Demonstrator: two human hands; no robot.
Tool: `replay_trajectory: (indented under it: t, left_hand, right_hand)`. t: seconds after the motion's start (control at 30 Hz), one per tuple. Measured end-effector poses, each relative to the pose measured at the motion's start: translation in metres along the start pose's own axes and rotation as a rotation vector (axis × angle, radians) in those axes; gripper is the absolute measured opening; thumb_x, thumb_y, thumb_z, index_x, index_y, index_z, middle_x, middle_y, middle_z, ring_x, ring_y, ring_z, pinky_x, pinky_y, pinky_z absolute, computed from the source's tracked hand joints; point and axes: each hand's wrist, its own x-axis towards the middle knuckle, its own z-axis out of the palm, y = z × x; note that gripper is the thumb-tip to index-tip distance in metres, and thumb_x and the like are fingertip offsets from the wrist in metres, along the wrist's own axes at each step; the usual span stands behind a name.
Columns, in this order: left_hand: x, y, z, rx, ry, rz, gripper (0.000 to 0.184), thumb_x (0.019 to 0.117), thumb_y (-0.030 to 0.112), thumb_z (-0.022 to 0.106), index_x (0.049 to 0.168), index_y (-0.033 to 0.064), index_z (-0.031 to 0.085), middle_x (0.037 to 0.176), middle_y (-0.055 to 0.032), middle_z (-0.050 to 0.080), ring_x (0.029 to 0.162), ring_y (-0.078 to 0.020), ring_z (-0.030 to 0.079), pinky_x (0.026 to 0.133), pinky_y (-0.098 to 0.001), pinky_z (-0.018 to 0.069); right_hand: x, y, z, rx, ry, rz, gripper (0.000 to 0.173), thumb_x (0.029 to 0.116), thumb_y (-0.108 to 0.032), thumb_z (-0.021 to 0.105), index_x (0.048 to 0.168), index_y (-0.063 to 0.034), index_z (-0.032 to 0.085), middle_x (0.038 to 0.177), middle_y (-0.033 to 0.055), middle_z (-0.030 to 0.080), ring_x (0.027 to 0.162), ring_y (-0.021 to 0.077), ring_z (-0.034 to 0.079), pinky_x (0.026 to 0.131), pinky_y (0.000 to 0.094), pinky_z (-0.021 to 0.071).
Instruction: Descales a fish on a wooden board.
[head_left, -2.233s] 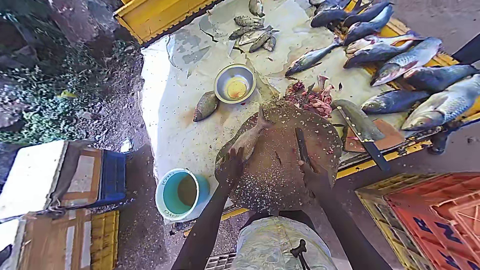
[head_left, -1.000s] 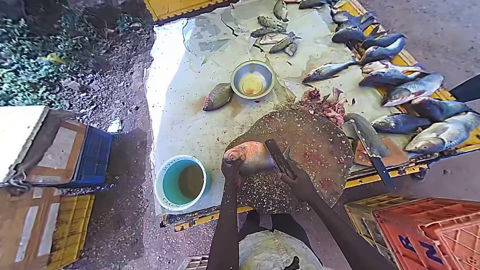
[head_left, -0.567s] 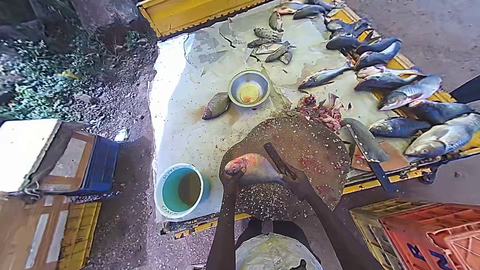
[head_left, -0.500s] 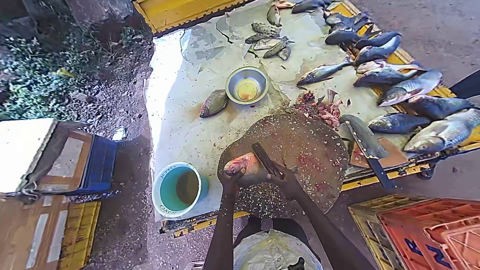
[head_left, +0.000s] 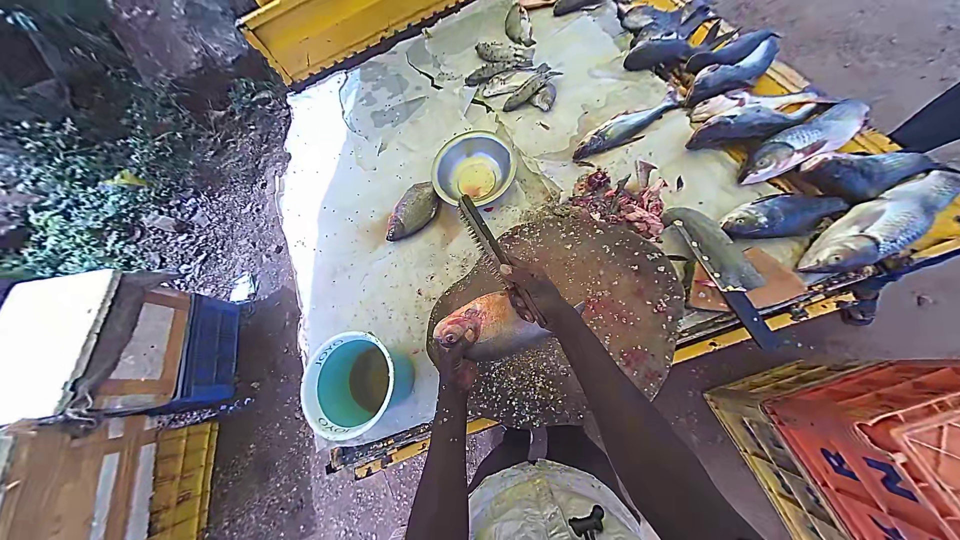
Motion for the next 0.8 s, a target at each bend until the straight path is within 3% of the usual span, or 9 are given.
replay_trajectory:
  t: [0.1,0.2,0.27,0.33,0.47,0.53,0.6,0.73,0.8]
  left_hand:
    - [0.012,-0.016,-0.012,0.255,0.151,0.192,0.061,0.0826,0.000,0.077,0.138,-0.0013,0.050,0.125,-0.0154,0.065,0.111,-0.0215,0.066,0.095,-0.0407,0.0574]
    - [0.016,0.003,-0.033,1.129,0.181,0.358,0.052,0.0796,0.016,0.078,0.130,0.0031,0.068,0.152,-0.0172,0.050,0.140,-0.0279,0.048,0.116,-0.0431,0.0396]
    - [0.041,0.037,-0.018,1.491,-0.078,0.102,0.085,0.0815,0.035,0.084,0.155,0.0136,0.045,0.159,-0.0191,0.042,0.146,-0.0359,0.042,0.119,-0.0550,0.0350]
    - [0.074,0.047,-0.001,1.683,-0.417,-0.225,0.106,0.0773,0.045,0.089,0.161,0.0134,0.032,0.158,-0.0216,0.042,0.145,-0.0390,0.042,0.117,-0.0600,0.0349]
    - [0.135,0.025,0.018,1.749,-0.779,-0.330,0.076,0.0662,0.041,0.095,0.126,0.0039,0.067,0.117,-0.0187,0.071,0.112,-0.0325,0.068,0.099,-0.0574,0.0515]
    - [0.086,0.029,0.037,1.808,-0.745,-0.234,0.064,0.0655,0.038,0.093,0.116,0.0048,0.070,0.108,-0.0176,0.072,0.103,-0.0325,0.069,0.092,-0.0569,0.0534]
    - [0.030,0.036,0.073,1.813,-0.653,-0.131,0.062,0.0731,0.031,0.088,0.129,0.0144,0.068,0.121,-0.0186,0.068,0.115,-0.0350,0.063,0.100,-0.0568,0.0503]
    - [-0.028,0.023,0.076,1.857,-0.607,-0.066,0.058,0.0858,0.028,0.075,0.142,0.0307,0.061,0.129,-0.0107,0.069,0.121,-0.0317,0.064,0.103,-0.0560,0.0487]
    - [-0.036,0.029,0.072,1.865,-0.549,-0.119,0.057,0.0868,0.029,0.075,0.142,0.0326,0.061,0.129,-0.0104,0.070,0.122,-0.0324,0.063,0.104,-0.0576,0.0476]
  right_hand:
    - [-0.043,-0.008,-0.031,-0.283,0.211,-0.020,0.050,0.1032,-0.036,0.062,0.150,-0.0224,0.054,0.080,0.0037,0.062,0.047,0.0086,0.046,0.042,0.0240,0.0425]
    - [-0.113,0.010,-0.055,-0.674,0.468,0.157,0.064,0.0947,-0.042,0.074,0.152,-0.0211,0.053,0.117,0.0117,0.072,0.092,0.0221,0.070,0.084,0.0456,0.0578]
    - [-0.150,0.040,-0.061,-0.800,0.529,0.268,0.070,0.0928,-0.046,0.072,0.155,-0.0214,0.049,0.125,0.0144,0.070,0.106,0.0272,0.070,0.095,0.0534,0.0542]
    - [-0.186,0.081,-0.060,-0.946,0.546,0.432,0.075,0.0942,-0.050,0.069,0.159,-0.0251,0.041,0.126,0.0182,0.069,0.111,0.0356,0.068,0.097,0.0615,0.0512]
    - [-0.207,0.100,-0.047,-0.932,0.643,0.428,0.077,0.0929,-0.053,0.071,0.159,-0.0239,0.043,0.124,0.0186,0.071,0.111,0.0364,0.069,0.098,0.0617,0.0510]
    - [-0.219,0.088,-0.030,-0.808,0.657,0.283,0.076,0.0917,-0.050,0.073,0.157,-0.0228,0.046,0.127,0.0138,0.070,0.111,0.0278,0.069,0.099,0.0538,0.0527]
    - [-0.193,0.071,-0.038,-0.747,0.640,0.171,0.075,0.0914,-0.049,0.073,0.157,-0.0240,0.046,0.129,0.0112,0.070,0.110,0.0230,0.069,0.099,0.0491,0.0543]
    - [-0.120,0.067,-0.087,-0.855,0.652,0.239,0.066,0.0931,-0.050,0.073,0.151,-0.0252,0.053,0.118,0.0196,0.071,0.106,0.0393,0.069,0.091,0.0671,0.0515]
    - [-0.119,0.058,-0.067,-0.978,0.569,0.255,0.063,0.0959,-0.049,0.069,0.151,-0.0243,0.051,0.108,0.0198,0.072,0.095,0.0390,0.070,0.082,0.0647,0.0546]
